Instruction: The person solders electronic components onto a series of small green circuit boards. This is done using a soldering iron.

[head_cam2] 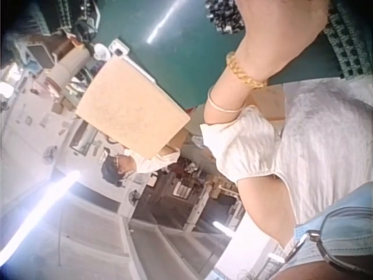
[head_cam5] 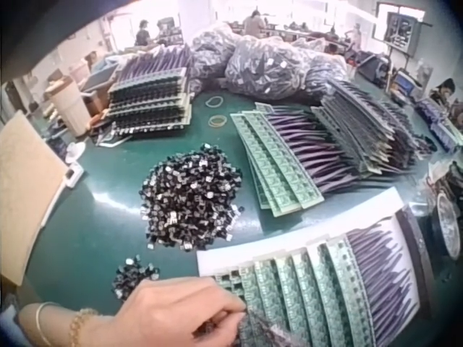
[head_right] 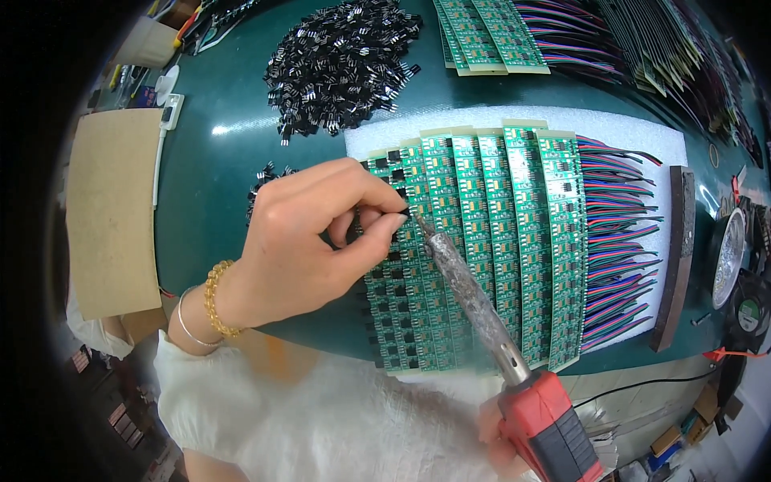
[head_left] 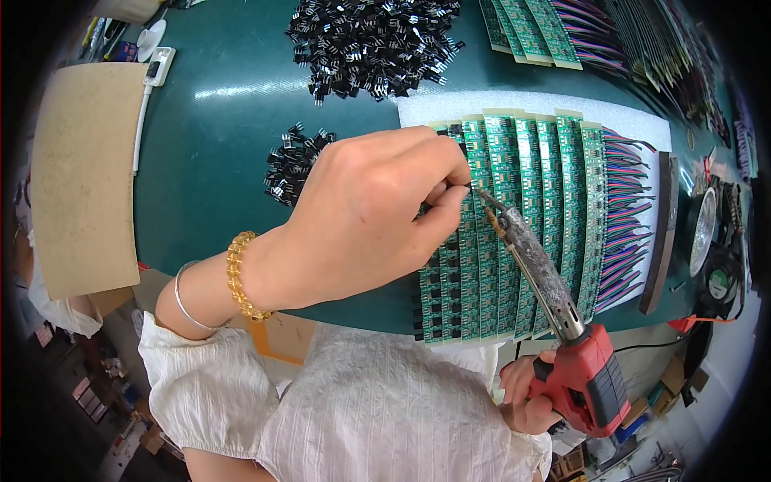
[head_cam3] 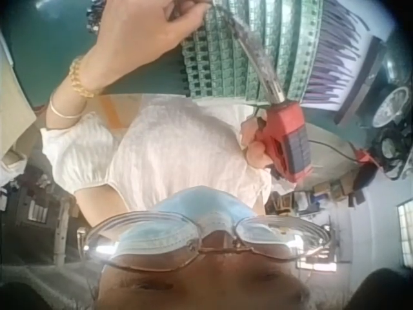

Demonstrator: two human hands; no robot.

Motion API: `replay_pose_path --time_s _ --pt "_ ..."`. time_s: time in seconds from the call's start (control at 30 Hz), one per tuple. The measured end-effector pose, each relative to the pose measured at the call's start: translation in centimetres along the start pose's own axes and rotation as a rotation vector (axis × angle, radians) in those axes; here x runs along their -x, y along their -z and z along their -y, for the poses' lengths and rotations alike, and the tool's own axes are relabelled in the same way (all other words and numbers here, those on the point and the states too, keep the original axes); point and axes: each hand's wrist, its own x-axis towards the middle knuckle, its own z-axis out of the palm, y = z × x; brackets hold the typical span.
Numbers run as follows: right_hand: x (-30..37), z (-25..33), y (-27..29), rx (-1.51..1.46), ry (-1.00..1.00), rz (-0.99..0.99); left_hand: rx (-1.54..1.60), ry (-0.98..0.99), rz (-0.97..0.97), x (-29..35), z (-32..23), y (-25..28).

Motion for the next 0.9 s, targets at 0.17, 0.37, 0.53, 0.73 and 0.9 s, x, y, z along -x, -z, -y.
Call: replay_pose_path --time_s 0.17,0.37,0.53,0.73,0.9 --pt "-0.5 -0.1 0.0 0.005 0.013 0.043 0.003 -0.002 0.003 -0.1 0.0 0.0" --pt "-0.7 -0.4 0.1 -0.014 0.023 0.036 0.004 -0.005 0.001 -0.1 -0.1 0.0" --pt "-0.8 -0.5 0.1 -0.032 0.041 0.025 -0.004 -0.006 0.006 -0.1 -0.1 -0.1" --pt "-0.9 -0.2 -0.6 -0.040 0.066 -0.047 -0.014 -0.003 0.010 -0.2 -0.1 0.1" --pt "0.7 -1.3 0.7 -0.097 0.046 -0.198 -0.012 0.013 -0.005 0.1 -0.3 0.1"
